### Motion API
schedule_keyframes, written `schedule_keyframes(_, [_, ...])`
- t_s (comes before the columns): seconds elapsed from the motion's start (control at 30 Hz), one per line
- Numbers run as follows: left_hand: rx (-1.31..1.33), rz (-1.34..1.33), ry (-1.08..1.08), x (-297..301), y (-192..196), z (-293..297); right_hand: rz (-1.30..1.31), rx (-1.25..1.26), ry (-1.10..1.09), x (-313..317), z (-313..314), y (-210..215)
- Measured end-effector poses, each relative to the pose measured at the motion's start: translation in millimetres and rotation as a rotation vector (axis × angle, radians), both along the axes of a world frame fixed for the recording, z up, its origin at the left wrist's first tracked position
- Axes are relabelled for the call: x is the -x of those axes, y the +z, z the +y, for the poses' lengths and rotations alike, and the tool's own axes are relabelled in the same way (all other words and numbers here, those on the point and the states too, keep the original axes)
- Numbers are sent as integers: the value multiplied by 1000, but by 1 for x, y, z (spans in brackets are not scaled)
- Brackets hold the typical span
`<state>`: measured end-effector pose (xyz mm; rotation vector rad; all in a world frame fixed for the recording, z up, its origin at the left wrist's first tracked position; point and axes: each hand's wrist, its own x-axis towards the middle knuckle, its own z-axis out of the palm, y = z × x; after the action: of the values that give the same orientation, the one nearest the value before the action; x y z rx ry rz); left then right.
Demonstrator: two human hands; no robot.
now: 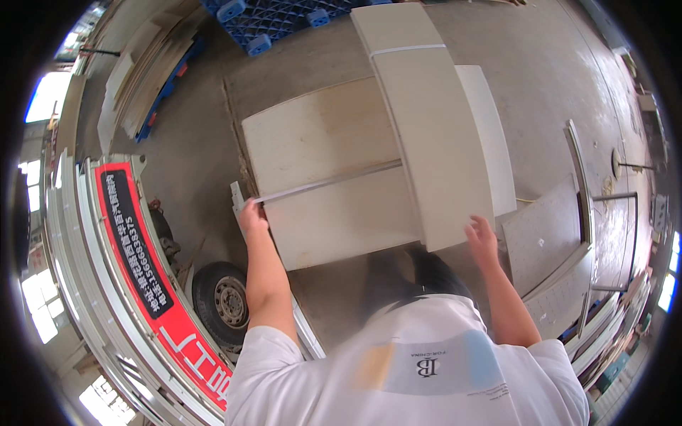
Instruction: The person stacks wooden boards onto the back of a truck, bundling some boards together with white plastic straps by hand.
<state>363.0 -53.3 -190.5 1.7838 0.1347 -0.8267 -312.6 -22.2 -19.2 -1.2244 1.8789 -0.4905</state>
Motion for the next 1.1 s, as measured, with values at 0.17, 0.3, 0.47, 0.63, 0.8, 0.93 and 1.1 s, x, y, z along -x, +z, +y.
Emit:
schedule_keyframes(0.17, [342, -822, -172, 72, 149, -68, -93, 300, 181, -97, -60, 70])
schedule_keyframes(0.3, [365, -1387, -1128, 176, 261, -81, -63, 670, 540, -165, -100, 122])
schedule_keyframes(0.47, [392, -1338, -1438, 290, 326, -70, 162, 814, 666, -164, -122, 140])
schedule_keyframes(0.63, [489, -1210, -1044, 284, 361, -72, 453, 558, 452, -56, -114, 66])
schedule_keyframes(0.8, [486, -1134, -850, 273, 383, -64, 794, 341, 333, 79, -110, 6])
schedule_keyframes(0.93, [742, -495, -408, 271, 385, -67, 860, 299, 167, 156, -126, -16])
schedule_keyframes(1.1, [452, -863, -511, 303, 401, -74, 321, 328, -307, 192, -177, -41])
